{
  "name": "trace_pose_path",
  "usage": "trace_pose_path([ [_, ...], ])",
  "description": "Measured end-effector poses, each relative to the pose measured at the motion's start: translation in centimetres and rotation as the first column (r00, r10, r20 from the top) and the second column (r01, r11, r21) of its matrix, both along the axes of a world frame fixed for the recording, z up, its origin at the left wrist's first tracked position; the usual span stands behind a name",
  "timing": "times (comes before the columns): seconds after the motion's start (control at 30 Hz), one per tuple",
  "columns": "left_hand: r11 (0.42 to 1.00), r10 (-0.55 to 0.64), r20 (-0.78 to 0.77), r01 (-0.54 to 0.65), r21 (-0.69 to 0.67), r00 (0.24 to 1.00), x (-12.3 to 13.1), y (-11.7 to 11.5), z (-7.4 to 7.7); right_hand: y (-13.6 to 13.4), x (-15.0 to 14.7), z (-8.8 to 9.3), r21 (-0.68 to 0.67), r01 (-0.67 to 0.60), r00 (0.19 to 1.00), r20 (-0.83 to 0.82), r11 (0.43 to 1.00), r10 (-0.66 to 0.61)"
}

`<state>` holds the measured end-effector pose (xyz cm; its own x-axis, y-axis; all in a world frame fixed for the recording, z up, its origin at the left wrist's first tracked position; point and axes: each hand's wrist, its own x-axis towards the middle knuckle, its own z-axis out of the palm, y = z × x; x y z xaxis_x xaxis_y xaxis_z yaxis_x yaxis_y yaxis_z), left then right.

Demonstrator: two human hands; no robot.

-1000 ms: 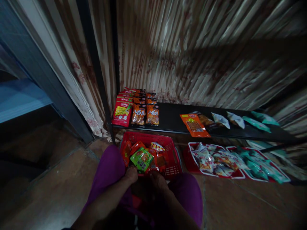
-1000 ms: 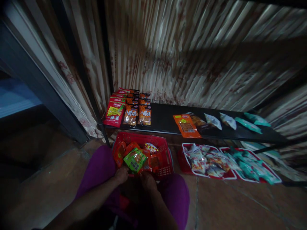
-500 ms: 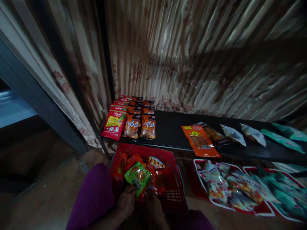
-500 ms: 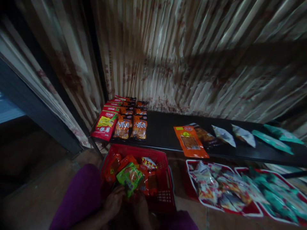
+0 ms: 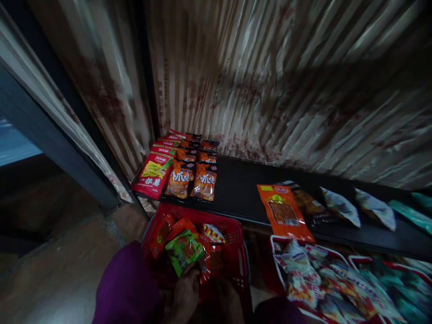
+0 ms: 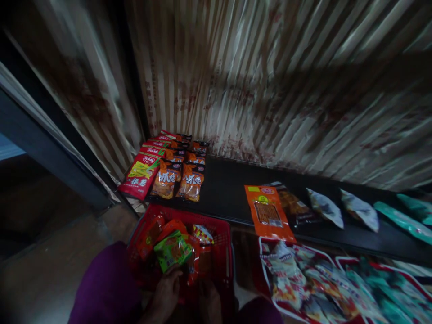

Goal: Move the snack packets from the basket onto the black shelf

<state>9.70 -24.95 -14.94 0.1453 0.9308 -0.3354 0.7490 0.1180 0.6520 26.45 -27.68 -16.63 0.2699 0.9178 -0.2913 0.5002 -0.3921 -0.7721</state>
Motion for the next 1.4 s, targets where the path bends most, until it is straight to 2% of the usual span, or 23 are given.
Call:
trace_pose_path([
  [0.17,0.992,0.031,0.010,-0.032,0.123,0.999,0.7,-1.7,-0.3,-0.2,2.3,0.2,0.085,0.021,0.998,0.052,0.996,-0.026],
  [0.23,0.987,0.041,-0.018,-0.038,0.158,0.999,0.4,-1.8,0.4,-0.4,1.9,0.4,0.109,0.037,0.997,0.059,0.993,-0.044],
  [0.33,0.955,-0.008,-0.009,0.011,0.296,1.000,0.1,-0.3,3.4,-0.3,0.4,1.9,0.160,0.081,0.997,-0.003,0.984,-0.081],
  [0.4,0.898,0.022,0.009,-0.023,0.438,1.000,0.3,2.0,6.3,0.4,-0.6,3.8,0.203,0.108,0.993,-0.064,0.973,-0.096],
  [0.47,0.816,0.071,0.033,-0.077,0.572,0.997,0.5,4.9,9.3,1.6,-1.0,6.2,0.250,0.136,0.988,-0.107,0.959,-0.112],
  [0.57,0.696,0.137,0.062,-0.140,0.705,0.989,1.1,9.5,12.6,4.8,-0.4,9.9,0.360,0.144,0.981,-0.171,0.922,-0.086],
  [0.63,0.651,0.146,0.060,-0.142,0.746,0.988,1.6,12.3,13.7,8.0,0.4,11.9,0.418,0.139,0.964,-0.266,0.898,-0.026],
  [0.7,0.633,0.141,0.035,-0.117,0.765,0.989,2.2,14.5,13.9,11.8,1.2,13.4,0.442,0.170,0.925,-0.380,0.880,0.012],
  [0.8,0.648,0.146,-0.035,-0.069,0.758,0.989,3.0,16.9,13.4,17.9,1.9,14.5,0.462,0.228,0.884,-0.467,0.857,0.016],
  [0.9,0.672,0.167,-0.095,-0.042,0.739,0.981,3.5,18.4,12.5,23.2,1.9,14.2,0.460,0.182,0.909,-0.415,0.869,0.029],
  [1.0,0.676,0.191,-0.120,-0.042,0.736,0.974,3.7,19.4,11.8,26.9,1.2,13.4,0.434,0.130,0.934,-0.356,0.892,0.038],
  [1.13,0.664,0.194,-0.144,-0.022,0.748,0.970,4.0,20.3,11.2,29.0,0.1,13.0,0.410,0.151,0.928,-0.371,0.899,0.013],
  [1.4,0.625,0.206,-0.195,0.025,0.781,0.959,4.6,21.2,10.3,28.6,-0.8,12.0,0.522,0.123,0.937,-0.342,0.844,0.075],
])
